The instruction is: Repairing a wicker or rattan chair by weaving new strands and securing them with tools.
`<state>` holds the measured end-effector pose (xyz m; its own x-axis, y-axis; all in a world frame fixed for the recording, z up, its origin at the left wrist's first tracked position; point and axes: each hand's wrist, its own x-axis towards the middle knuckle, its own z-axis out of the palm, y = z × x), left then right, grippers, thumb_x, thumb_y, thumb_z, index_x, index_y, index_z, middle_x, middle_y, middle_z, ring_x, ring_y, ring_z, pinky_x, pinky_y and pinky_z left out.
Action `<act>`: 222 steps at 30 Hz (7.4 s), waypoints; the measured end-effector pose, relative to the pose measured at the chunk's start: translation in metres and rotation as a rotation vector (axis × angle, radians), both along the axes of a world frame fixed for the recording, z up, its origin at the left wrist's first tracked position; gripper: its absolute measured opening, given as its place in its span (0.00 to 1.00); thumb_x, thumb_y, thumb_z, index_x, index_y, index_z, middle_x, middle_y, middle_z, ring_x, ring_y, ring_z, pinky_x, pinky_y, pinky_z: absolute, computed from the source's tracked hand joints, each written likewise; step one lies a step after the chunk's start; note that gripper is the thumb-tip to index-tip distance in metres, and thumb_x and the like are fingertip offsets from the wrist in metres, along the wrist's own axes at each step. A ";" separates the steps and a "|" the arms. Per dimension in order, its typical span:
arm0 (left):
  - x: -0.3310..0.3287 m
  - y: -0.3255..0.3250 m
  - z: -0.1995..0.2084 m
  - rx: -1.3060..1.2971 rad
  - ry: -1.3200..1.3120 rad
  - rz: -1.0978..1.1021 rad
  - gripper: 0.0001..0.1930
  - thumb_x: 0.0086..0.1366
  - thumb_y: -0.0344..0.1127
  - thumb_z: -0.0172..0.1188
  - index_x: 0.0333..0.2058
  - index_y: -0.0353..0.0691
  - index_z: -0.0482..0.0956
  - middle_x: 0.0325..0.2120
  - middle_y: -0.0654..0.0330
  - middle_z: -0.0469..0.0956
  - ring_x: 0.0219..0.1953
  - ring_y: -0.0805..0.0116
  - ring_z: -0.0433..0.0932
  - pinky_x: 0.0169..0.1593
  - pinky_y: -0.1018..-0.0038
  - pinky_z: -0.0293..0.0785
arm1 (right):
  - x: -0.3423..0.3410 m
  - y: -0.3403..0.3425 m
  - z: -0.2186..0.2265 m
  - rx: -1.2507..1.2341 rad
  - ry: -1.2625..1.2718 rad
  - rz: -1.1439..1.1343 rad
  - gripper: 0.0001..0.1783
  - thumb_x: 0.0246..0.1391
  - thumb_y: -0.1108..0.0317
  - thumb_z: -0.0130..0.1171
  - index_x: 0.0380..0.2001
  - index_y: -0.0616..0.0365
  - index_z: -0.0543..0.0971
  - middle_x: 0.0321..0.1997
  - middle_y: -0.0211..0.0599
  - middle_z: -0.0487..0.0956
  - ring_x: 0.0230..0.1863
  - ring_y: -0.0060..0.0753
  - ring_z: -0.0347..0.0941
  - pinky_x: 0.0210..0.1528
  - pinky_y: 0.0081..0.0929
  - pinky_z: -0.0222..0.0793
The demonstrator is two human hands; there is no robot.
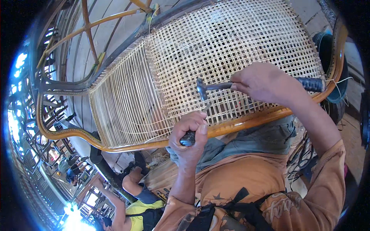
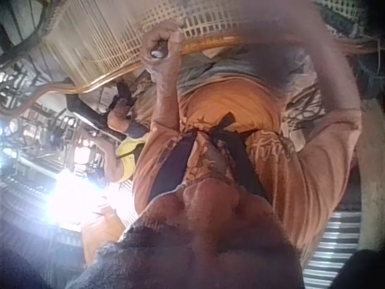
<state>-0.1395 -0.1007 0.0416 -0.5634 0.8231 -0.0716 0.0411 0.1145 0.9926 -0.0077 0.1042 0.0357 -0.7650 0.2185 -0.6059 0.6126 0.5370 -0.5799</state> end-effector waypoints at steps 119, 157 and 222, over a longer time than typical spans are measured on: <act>-0.004 0.098 -0.022 0.322 -0.803 -0.061 0.12 0.65 0.36 0.51 0.25 0.37 0.68 0.15 0.62 0.65 0.15 0.73 0.64 0.20 0.75 0.65 | 0.118 -0.023 0.047 0.034 0.158 -0.260 0.14 0.50 0.65 0.59 0.40 0.58 0.76 0.29 0.44 0.76 0.33 0.49 0.74 0.36 0.40 0.69; 0.023 0.110 -0.030 0.169 -0.677 -0.210 0.17 0.66 0.41 0.51 0.23 0.35 0.67 0.15 0.60 0.64 0.15 0.72 0.61 0.18 0.74 0.62 | 0.095 0.038 0.001 -0.445 -0.008 -0.509 0.18 0.64 0.58 0.44 0.25 0.59 0.71 0.15 0.26 0.67 0.14 0.19 0.63 0.17 0.20 0.61; 0.018 0.047 0.016 -0.035 0.229 -0.060 0.14 0.59 0.33 0.61 0.38 0.38 0.65 0.27 0.59 0.73 0.27 0.75 0.74 0.30 0.76 0.72 | 0.114 -0.180 0.024 -1.018 0.813 -1.447 0.14 0.61 0.62 0.51 0.48 0.53 0.68 0.23 0.28 0.65 0.14 0.20 0.64 0.12 0.21 0.65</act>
<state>-0.1212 -0.0541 0.0581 -0.5185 0.8548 0.0233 0.2728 0.1395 0.9519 0.1065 -0.0755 0.0595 -0.4765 0.6913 -0.5432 -0.3186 -0.7117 -0.6261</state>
